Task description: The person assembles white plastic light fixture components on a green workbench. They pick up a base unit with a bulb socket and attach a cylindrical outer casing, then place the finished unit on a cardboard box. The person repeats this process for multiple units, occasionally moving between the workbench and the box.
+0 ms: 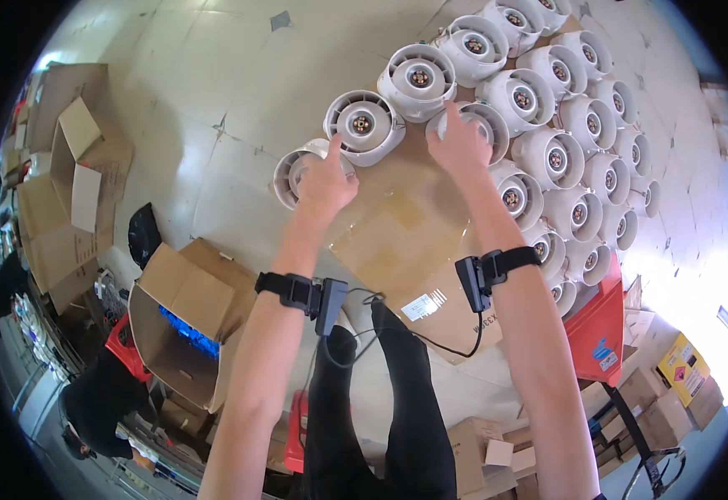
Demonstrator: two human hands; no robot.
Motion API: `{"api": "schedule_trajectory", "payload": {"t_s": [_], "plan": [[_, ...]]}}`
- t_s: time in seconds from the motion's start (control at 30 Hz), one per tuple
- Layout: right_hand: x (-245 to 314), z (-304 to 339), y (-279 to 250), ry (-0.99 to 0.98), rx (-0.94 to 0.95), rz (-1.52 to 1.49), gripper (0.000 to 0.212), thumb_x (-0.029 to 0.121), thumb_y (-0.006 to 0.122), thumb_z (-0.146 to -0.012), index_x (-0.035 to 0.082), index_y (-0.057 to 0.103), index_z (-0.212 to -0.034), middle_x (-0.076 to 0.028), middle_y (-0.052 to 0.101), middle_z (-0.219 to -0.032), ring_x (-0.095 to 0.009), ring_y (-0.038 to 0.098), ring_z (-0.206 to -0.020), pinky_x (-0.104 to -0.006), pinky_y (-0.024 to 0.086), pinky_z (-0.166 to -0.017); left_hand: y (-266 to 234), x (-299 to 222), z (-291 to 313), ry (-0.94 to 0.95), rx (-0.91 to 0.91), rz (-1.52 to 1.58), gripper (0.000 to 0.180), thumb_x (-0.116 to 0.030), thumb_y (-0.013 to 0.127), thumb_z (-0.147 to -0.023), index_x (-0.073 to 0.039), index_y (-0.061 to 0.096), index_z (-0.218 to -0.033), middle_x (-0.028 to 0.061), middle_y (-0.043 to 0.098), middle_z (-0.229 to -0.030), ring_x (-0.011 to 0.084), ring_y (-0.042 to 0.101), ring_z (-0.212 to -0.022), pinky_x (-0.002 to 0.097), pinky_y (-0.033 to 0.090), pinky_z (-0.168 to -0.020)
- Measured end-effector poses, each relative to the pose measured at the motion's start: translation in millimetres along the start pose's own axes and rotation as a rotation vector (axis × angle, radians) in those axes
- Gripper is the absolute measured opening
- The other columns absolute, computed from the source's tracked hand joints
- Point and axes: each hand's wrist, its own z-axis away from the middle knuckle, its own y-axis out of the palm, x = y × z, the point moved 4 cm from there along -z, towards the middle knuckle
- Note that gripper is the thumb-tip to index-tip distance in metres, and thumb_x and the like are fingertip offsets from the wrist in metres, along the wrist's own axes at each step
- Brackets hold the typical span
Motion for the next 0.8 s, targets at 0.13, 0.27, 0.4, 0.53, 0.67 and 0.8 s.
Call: {"api": "schedule_trajectory", "payload": {"t_s": [0.13, 0.27, 0.4, 0.53, 0.67, 0.8], "plan": [[-8, 2, -22, -0.119, -0.131, -0.002, 0.04, 0.022, 0.059, -0.088, 0.009, 0.054, -0.125, -0.02, 0.06, -0.117, -0.038, 0.061, -0.109, -0.0501, 0.051, -0.09, -23, -1, 23, 0.073, -0.169, -0.003, 0.059, -0.011, 0.065, -0.081, -0.017, 0.049, -0.138, 0.0178, 0.057, -0.122, 0.0349, 0.055, -0.117, 0.0484, 0.049, -0.093], [-32, -7, -45, -0.615, -0.315, 0.061, 0.043, 0.005, 0.059, -0.08, 0.008, 0.058, -0.122, -0.016, 0.055, -0.124, -0.035, 0.052, -0.118, -0.0459, 0.045, -0.1, -35, 16, 2, 0.625, -0.373, -0.018, 0.055, 0.002, 0.065, -0.074, -0.012, 0.058, -0.126, 0.01, 0.057, -0.122, 0.0327, 0.052, -0.118, 0.0466, 0.047, -0.097], [-41, -24, -40, -0.852, -0.217, 0.247, 0.058, 0.001, 0.063, -0.073, 0.009, 0.055, -0.13, -0.014, 0.051, -0.13, -0.033, 0.048, -0.122, -0.0442, 0.04, -0.105, -35, 18, -31, 0.932, -0.325, -0.338, 0.052, 0.002, 0.071, -0.068, -0.009, 0.061, -0.118, 0.0057, 0.057, -0.121, 0.0292, 0.049, -0.122, 0.0451, 0.042, -0.103], [-25, -32, -32, -0.917, -0.246, 0.278, 0.062, 0.005, 0.068, -0.072, 0.007, 0.053, -0.131, -0.014, 0.052, -0.131, -0.032, 0.048, -0.123, -0.0444, 0.039, -0.108, -27, 18, -38, 0.976, -0.237, -0.596, 0.05, 0.001, 0.074, -0.064, -0.008, 0.063, -0.111, 0.0037, 0.059, -0.117, 0.0282, 0.047, -0.125, 0.0461, 0.037, -0.107], [-11, -47, -21, -1.041, -0.304, 0.439, 0.056, 0.007, 0.07, -0.072, 0.008, 0.054, -0.126, -0.01, 0.058, -0.12, -0.028, 0.051, -0.12, -0.0444, 0.037, -0.109, -22, 7, -38, 1.025, -0.191, -0.537, 0.048, -0.001, 0.075, -0.063, -0.008, 0.064, -0.109, 0.002, 0.062, -0.111, 0.0262, 0.048, -0.122, 0.0457, 0.036, -0.108], [-4, -61, -2, -1.063, -0.228, 0.58, 0.044, 0.007, 0.072, -0.072, 0.011, 0.057, -0.113, -0.003, 0.064, -0.105, -0.022, 0.057, -0.11, -0.0427, 0.04, -0.102, -14, 1, -50, 1.021, -0.01, -0.571, 0.043, 0.0, 0.072, -0.065, -0.009, 0.066, -0.107, 0.0004, 0.066, -0.1, 0.0218, 0.053, -0.115, 0.0412, 0.039, -0.102]]}}
